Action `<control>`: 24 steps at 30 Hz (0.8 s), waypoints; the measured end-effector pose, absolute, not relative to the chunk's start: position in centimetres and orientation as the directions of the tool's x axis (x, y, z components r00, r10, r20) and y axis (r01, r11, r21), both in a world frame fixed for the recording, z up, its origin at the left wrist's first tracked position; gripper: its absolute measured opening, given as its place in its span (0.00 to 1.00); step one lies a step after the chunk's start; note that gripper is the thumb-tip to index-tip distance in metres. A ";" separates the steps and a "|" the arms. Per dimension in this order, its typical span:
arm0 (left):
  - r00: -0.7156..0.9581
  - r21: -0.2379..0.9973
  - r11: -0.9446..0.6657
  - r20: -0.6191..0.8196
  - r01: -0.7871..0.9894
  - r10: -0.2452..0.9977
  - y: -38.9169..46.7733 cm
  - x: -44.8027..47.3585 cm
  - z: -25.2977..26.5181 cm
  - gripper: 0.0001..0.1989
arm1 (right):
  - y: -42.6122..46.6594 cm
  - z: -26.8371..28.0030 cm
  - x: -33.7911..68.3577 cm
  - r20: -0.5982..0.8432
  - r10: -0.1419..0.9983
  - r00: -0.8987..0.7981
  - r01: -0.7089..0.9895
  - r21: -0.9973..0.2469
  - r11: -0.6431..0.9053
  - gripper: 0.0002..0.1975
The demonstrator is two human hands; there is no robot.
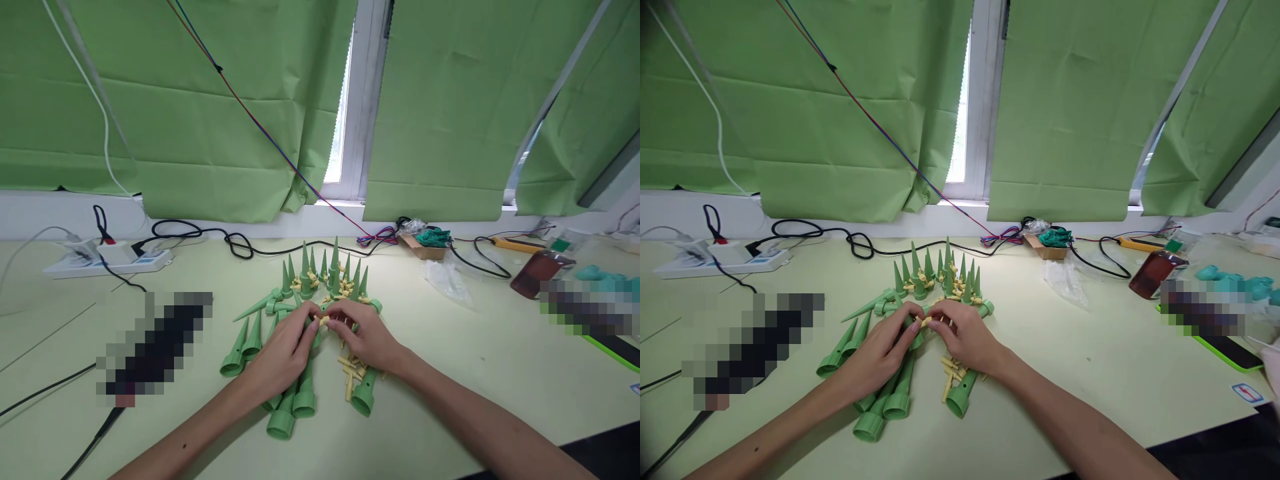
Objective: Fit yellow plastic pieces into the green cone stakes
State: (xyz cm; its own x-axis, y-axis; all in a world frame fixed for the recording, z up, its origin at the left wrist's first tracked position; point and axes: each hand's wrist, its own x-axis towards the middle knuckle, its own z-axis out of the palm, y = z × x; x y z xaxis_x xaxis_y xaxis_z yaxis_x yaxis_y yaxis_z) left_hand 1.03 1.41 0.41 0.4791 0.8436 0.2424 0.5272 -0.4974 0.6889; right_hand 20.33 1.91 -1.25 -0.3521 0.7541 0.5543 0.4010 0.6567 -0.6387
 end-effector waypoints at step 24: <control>0.490 0.653 -0.516 0.245 0.555 0.837 1.2 1.0 0.5 0.10 | 2.0 -1.4 20.3 0.528 0.758 -0.382 0.392 -0.650 0.650 0.07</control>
